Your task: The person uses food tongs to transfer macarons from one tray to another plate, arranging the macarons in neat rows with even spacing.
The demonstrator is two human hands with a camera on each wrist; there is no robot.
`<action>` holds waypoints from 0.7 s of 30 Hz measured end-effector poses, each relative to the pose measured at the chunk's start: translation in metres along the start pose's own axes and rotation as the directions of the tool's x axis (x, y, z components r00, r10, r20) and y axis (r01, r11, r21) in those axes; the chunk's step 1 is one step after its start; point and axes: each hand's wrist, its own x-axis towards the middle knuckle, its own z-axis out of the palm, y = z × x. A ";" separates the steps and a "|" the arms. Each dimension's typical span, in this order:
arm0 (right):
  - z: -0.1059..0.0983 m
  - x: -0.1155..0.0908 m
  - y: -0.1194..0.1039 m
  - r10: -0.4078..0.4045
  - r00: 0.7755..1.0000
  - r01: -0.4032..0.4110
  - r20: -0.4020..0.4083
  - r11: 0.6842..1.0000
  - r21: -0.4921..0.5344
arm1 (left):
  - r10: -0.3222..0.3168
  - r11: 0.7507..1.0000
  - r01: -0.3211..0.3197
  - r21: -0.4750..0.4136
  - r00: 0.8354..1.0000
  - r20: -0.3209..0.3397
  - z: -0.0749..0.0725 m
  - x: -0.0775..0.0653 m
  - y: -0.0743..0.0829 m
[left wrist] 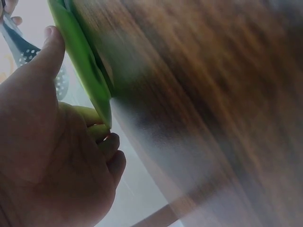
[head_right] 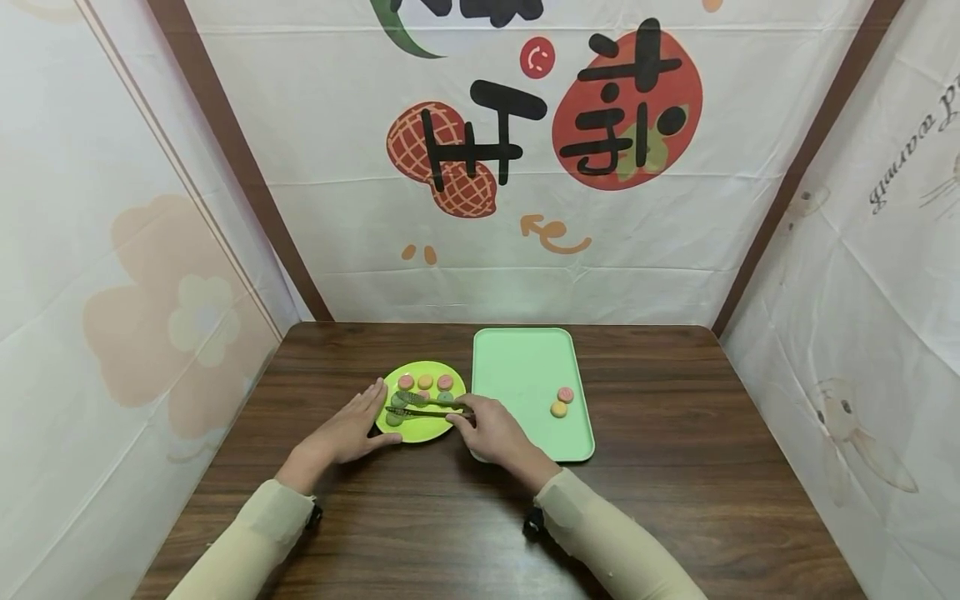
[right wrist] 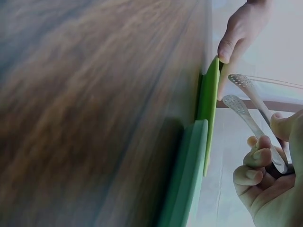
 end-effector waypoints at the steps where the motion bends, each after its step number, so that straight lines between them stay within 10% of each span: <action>1: -0.001 -0.001 0.001 -0.002 1.000 0.002 -0.004 1.000 0.005 | 0.001 1.000 -0.001 -0.001 1.000 -0.002 0.000 0.000 0.000; 21: -0.039 -0.028 0.020 0.000 0.991 -0.001 -0.136 1.000 -0.005 | 0.013 1.000 -0.013 -0.014 1.000 -0.015 0.001 0.000 0.000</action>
